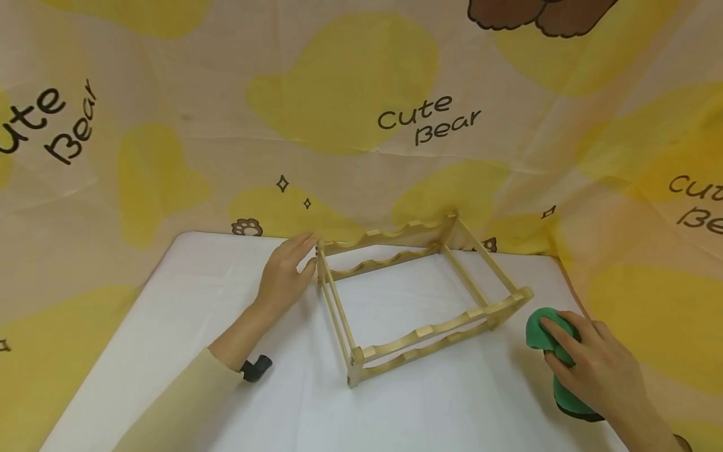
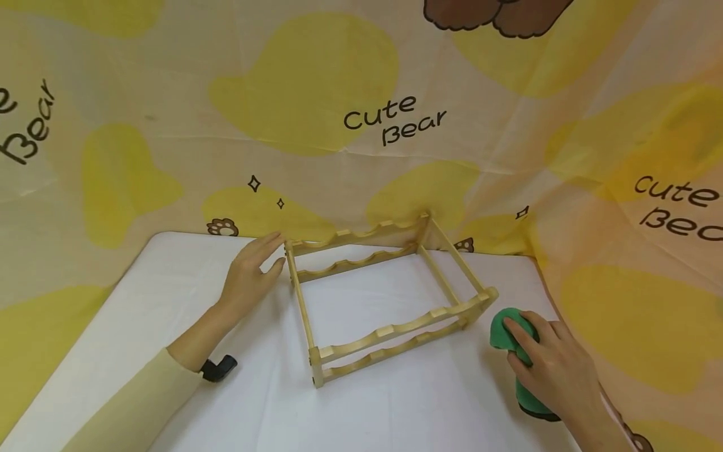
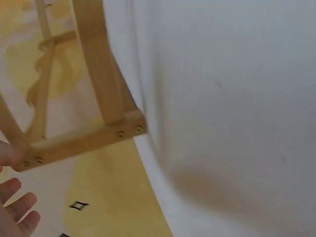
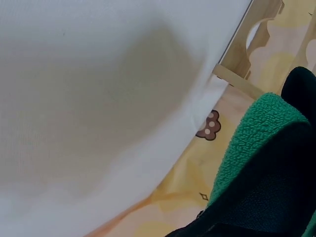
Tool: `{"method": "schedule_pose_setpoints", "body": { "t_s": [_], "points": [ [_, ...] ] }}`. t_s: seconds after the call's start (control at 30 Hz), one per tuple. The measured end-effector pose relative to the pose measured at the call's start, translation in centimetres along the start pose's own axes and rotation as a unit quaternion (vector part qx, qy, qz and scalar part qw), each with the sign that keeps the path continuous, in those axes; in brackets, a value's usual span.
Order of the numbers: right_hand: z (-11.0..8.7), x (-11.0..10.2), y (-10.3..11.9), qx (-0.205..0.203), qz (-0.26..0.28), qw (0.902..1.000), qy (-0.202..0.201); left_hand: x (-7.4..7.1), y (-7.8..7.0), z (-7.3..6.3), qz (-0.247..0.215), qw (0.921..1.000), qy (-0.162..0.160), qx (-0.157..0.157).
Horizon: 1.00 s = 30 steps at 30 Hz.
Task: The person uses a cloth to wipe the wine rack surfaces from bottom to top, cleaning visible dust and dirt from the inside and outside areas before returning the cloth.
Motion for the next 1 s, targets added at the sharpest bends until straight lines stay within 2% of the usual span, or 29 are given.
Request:
{"method": "schedule_pose_setpoints", "body": {
  "t_s": [0.1,0.2,0.37,0.57,0.8,0.9,1.0],
  "points": [
    [0.0,0.0,0.2,-0.002,0.003,1.0,0.0,-0.7,-2.0,-0.7,0.02,0.9986,-0.016,0.045],
    [0.0,-0.1,0.3,0.0,0.005,1.0,0.005,-1.2,-4.2,-1.6,0.017,0.9959,-0.019,0.086],
    [0.0,-0.1,0.4,0.002,0.004,0.9999,0.013,-1.7,-7.3,-3.4,0.004,0.993,-0.002,0.118],
    [-0.1,-0.1,0.8,-0.005,0.001,1.0,0.003,-1.7,-10.4,-5.2,0.038,0.9861,0.013,0.161],
    [-0.2,0.2,0.6,0.006,0.008,0.9997,0.02,-1.3,-13.0,-6.9,0.029,0.9806,0.008,0.193],
    [-0.2,0.2,0.6,0.012,0.009,0.9996,0.026,-1.2,-13.8,-7.2,0.025,0.978,-0.001,0.207],
    [-0.1,0.2,0.7,0.01,0.011,0.9997,0.017,-0.9,-14.1,-7.5,0.025,0.9767,0.006,0.213]
  ]
}}
Point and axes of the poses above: each hand's wrist, its own z-axis towards the middle knuckle, its own x-axis out of the palm, y = z × x, the point moved 6 cm from there along z, towards the middle knuckle
